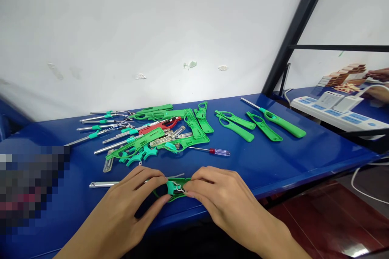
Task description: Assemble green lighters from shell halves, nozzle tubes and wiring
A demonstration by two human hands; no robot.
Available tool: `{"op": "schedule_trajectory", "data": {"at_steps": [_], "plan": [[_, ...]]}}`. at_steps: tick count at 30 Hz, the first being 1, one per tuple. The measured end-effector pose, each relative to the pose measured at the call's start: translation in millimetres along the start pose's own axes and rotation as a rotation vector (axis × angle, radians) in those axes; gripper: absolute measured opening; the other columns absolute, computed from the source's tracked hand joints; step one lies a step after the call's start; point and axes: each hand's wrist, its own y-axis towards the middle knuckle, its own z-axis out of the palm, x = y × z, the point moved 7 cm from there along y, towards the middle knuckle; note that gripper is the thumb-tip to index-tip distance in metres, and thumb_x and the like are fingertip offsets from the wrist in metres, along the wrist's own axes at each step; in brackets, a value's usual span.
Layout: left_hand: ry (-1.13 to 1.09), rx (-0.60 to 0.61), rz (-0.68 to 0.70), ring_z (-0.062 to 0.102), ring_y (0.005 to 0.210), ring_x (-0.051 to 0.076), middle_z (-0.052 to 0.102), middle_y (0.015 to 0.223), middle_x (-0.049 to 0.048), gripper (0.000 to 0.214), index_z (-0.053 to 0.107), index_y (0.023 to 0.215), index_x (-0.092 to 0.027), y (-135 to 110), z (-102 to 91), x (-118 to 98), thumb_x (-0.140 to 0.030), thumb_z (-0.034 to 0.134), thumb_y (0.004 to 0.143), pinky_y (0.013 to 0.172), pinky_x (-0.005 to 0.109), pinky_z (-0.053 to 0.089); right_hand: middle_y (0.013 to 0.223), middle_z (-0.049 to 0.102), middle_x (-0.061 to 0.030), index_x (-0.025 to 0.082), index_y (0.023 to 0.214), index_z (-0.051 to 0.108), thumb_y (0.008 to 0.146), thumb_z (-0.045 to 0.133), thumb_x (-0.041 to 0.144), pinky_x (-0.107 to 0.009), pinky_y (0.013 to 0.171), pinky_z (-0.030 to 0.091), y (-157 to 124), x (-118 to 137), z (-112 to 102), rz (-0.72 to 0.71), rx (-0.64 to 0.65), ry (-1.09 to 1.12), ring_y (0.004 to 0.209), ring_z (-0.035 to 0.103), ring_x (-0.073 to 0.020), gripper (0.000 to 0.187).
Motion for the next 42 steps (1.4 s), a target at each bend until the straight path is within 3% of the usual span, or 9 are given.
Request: {"op": "schedule_trajectory", "data": {"at_steps": [13,22,32,42], "plan": [[0.002,-0.009,-0.003,0.064,0.099,0.026,0.069,0.109,0.0052,0.010,0.062,0.116,-0.022,1,3.5,3,-0.021,0.057,0.107,0.083,0.043,0.060,0.106,0.079,-0.0020,0.025,0.114,0.077,0.111,0.056,0.022,-0.030,0.083,0.062,0,0,0,-0.010,-0.035,-0.043,0.090,0.076,-0.0172,0.021],[-0.004,-0.018,-0.002,0.064,0.098,0.025,0.068,0.108,0.0055,0.008,0.063,0.113,-0.022,0,3.2,2,-0.022,0.056,0.108,0.083,0.041,0.059,0.107,0.086,-0.0024,0.023,0.116,0.078,0.111,0.055,0.021,-0.031,0.084,0.066,-1,4,-4,-0.133,-0.101,-0.015,0.091,0.081,-0.0191,0.024],[-0.012,-0.033,-0.001,0.064,0.098,0.026,0.068,0.107,0.0063,0.009,0.061,0.115,-0.020,-1,3.8,2,-0.020,0.058,0.106,0.083,0.044,0.060,0.105,0.084,0.0031,0.024,0.113,0.077,0.105,0.068,0.016,-0.023,0.086,0.060,2,4,-6,-0.084,-0.123,0.098,0.092,0.077,-0.0136,0.015],[-0.035,-0.040,0.001,0.064,0.097,0.025,0.068,0.106,0.0055,0.010,0.061,0.114,-0.020,-1,2.6,2,-0.018,0.060,0.103,0.082,0.044,0.060,0.105,0.084,-0.0002,0.023,0.113,0.080,0.106,0.065,0.015,-0.024,0.085,0.061,-1,4,-12,-0.107,-0.139,0.096,0.092,0.079,-0.0150,0.019]]}}
